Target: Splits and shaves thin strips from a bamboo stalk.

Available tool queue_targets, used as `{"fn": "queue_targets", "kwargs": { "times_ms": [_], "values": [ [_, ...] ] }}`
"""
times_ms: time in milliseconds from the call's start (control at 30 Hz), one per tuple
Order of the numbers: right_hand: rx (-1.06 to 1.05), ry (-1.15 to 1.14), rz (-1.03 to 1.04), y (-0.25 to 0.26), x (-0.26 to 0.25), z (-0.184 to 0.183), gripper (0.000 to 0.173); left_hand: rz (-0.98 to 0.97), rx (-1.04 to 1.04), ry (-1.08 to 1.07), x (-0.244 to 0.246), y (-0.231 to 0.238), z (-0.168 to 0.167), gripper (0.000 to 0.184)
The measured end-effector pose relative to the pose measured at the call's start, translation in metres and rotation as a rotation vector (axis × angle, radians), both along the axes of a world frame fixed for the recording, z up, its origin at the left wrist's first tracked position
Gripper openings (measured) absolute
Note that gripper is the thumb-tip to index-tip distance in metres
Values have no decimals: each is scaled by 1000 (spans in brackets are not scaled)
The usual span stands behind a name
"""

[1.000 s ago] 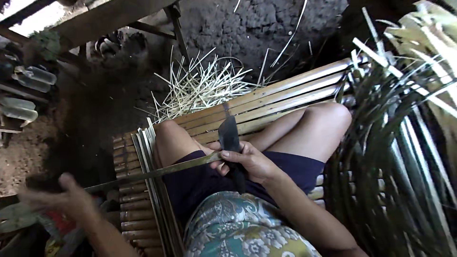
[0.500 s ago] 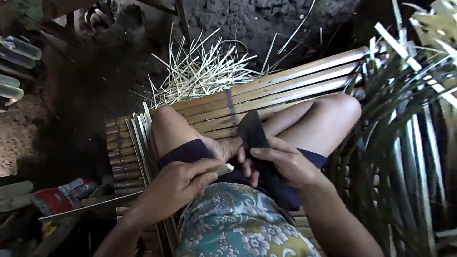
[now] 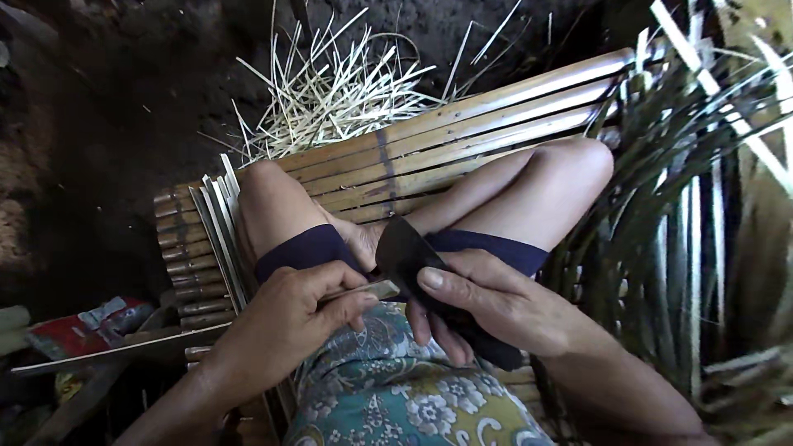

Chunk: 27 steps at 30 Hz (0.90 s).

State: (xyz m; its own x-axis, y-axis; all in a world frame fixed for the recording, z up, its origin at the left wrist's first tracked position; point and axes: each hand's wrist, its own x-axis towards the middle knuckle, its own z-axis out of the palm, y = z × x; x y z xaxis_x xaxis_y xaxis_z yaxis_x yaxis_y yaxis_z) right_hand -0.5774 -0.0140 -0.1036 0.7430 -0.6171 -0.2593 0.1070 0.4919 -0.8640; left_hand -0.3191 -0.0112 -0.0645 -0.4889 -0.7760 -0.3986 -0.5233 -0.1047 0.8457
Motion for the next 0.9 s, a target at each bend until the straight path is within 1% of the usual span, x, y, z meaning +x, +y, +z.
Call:
{"fn": "queue_targets", "kwargs": {
  "times_ms": [167, 433, 500, 600, 767, 833, 900],
  "values": [
    [-12, 10, 5, -2, 2, -2, 39, 4, 0, -28, 1, -3, 0, 19],
    [-13, 2, -6, -4, 5, -5, 40, 26, 42, 41, 3, -3, -5, 17],
    [-33, 22, -9, -4, 5, -2, 39, 38, 48, 47, 3, -2, -5, 17],
    [-87, 81, -3, -5, 7, 4, 33, 54, 35, 60, 2, 0, -5, 17],
    [-97, 174, 95, -10, 7, 21, 27, 26, 39, 123, 0, 1, 0, 17],
    [-95, 163, 78, -5, 12, 24, 26, 8, 65, 186, -2, 3, 2, 18],
    [-161, 146, 8, 4, 23, 22, 27, 10, 60, 203, -4, 4, 3, 21]
  ]
}}
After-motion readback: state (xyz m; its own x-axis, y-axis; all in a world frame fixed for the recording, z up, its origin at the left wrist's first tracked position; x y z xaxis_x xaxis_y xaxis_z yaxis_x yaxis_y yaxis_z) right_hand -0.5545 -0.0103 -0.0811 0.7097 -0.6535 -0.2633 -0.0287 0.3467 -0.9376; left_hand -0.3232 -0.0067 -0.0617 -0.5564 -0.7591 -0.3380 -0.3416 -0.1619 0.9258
